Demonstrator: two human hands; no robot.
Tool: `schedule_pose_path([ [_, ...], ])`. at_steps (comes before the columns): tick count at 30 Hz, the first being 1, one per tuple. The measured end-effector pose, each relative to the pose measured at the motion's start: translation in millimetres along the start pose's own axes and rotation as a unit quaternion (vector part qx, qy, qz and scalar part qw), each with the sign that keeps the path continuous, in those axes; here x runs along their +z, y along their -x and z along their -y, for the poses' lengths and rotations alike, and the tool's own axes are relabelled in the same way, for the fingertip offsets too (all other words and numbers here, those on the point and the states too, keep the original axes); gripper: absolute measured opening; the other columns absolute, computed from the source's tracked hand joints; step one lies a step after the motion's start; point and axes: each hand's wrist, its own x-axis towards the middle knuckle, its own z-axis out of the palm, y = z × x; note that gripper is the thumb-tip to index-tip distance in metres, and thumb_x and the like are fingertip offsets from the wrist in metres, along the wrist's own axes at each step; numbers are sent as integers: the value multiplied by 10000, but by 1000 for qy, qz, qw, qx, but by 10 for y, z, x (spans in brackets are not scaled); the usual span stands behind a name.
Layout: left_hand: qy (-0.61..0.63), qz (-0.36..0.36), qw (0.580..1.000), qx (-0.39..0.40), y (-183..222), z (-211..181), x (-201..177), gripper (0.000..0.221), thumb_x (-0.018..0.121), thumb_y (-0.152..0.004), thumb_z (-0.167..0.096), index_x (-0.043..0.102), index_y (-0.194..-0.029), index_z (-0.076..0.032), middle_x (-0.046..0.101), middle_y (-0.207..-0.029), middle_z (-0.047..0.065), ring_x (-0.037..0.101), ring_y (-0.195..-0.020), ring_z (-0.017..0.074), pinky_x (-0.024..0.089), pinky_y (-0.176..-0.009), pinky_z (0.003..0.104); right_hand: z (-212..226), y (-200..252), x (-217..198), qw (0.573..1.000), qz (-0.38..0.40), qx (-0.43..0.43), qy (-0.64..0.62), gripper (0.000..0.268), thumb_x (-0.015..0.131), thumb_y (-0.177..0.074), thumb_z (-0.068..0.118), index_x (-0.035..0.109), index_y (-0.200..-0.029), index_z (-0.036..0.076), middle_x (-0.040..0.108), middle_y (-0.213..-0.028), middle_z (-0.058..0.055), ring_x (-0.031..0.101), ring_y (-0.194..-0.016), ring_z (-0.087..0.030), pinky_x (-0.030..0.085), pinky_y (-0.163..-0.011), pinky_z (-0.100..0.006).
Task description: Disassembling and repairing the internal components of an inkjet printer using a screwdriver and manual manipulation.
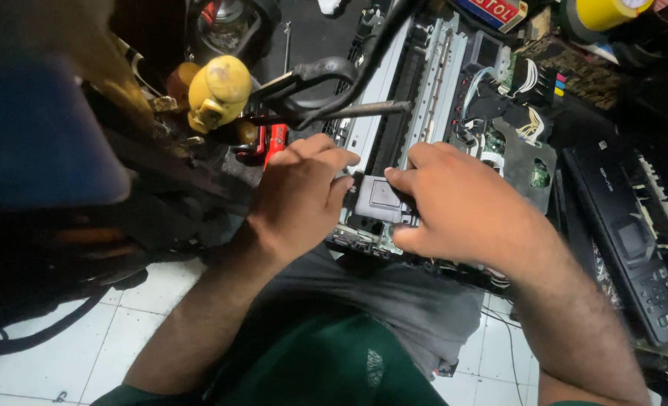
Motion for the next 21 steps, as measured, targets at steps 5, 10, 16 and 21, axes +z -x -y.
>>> schedule_pose_path([
  [5,10,-16,1000,6,24,30,-15,261,684,-878,-157,754,-1126,-117,690,-1062,68,657,-945,328,507,-806,474,45,11,17,997,58,41,23,864,720,-735,471,514,-1521,177,576,-949,-120,603,-963,-364,533,-728,-519],
  [10,11,-36,999,20,14,73,-51,263,706,-856,-147,771,-1106,-98,720,-1030,94,674,-917,338,514,-823,469,63,44,32,996,61,56,14,867,735,-755,441,474,-1552,220,546,-955,-82,589,-930,-316,538,-675,-502],
  [16,-19,-31,999,30,-14,43,-3,253,737,-839,-157,778,-1087,-130,713,-1039,63,642,-895,346,499,-786,476,77,48,76,998,37,50,3,882,712,-723,431,493,-1542,187,552,-950,-116,591,-976,-363,541,-721,-513],
  [21,-77,13,996,37,-63,-66,-69,18,706,-805,-162,688,-802,-162,635,-891,50,612,-843,345,468,-651,490,116,32,47,997,35,54,34,863,701,-718,490,528,-1508,190,583,-992,-143,616,-1000,-394,552,-776,-526],
])
